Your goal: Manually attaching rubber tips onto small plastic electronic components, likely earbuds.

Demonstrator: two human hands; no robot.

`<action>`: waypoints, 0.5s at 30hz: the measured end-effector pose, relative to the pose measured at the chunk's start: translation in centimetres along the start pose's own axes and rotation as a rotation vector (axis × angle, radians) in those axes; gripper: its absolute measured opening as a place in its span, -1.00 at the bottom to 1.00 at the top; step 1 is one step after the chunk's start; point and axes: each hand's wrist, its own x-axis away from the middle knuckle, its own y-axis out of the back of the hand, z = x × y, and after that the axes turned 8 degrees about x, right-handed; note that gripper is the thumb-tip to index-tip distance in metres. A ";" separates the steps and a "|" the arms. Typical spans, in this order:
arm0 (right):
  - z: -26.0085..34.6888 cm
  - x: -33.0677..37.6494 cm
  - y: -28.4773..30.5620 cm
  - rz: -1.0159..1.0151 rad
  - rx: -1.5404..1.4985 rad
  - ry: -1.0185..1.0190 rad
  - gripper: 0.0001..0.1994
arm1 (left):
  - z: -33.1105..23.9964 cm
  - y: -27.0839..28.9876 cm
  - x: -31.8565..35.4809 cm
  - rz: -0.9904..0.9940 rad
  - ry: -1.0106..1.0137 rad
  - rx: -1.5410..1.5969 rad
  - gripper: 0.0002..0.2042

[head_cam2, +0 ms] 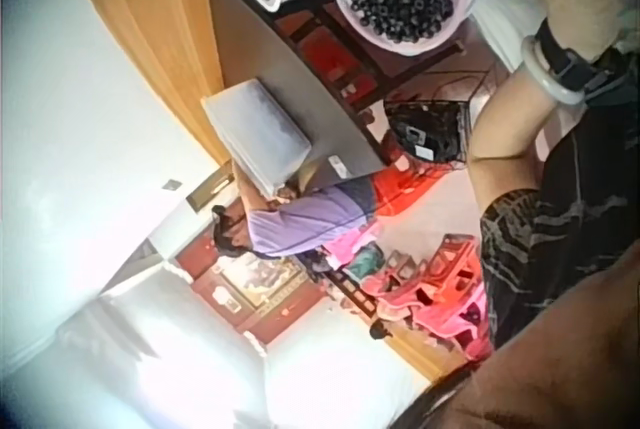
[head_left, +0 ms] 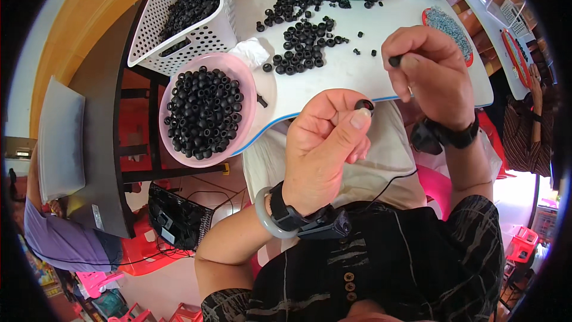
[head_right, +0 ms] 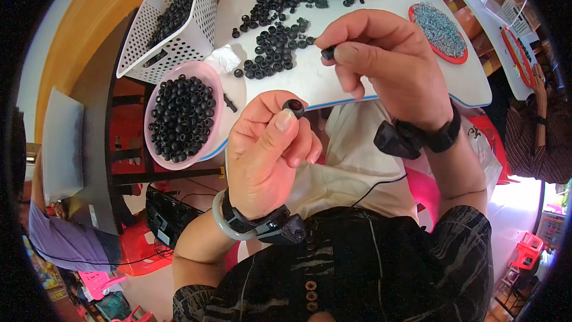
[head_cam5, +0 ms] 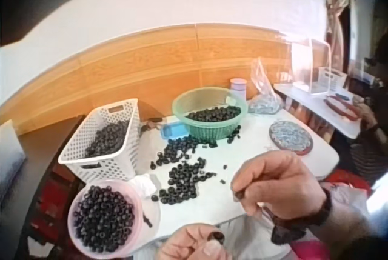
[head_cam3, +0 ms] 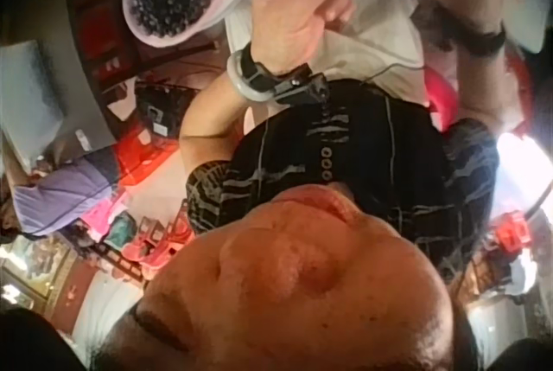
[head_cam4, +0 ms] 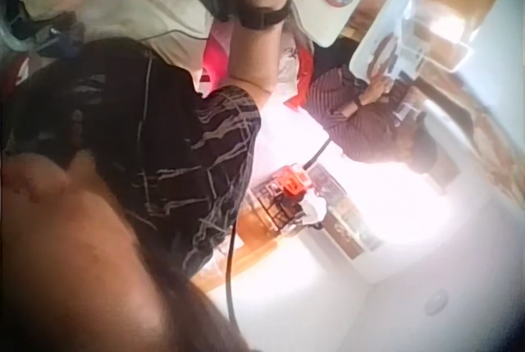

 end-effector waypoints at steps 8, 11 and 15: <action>1.4 2.7 -1.9 0.031 -0.264 0.178 -0.77 | -0.1 -0.6 0.4 0.028 -0.021 -0.022 -0.81; 1.3 3.1 -1.9 -0.028 -0.159 0.225 -0.72 | 0.5 -0.6 0.5 0.011 -0.016 -0.019 -0.81; 1.5 3.3 -1.3 0.017 -0.140 0.273 -0.72 | 0.7 -0.7 0.6 0.023 -0.013 -0.022 -0.82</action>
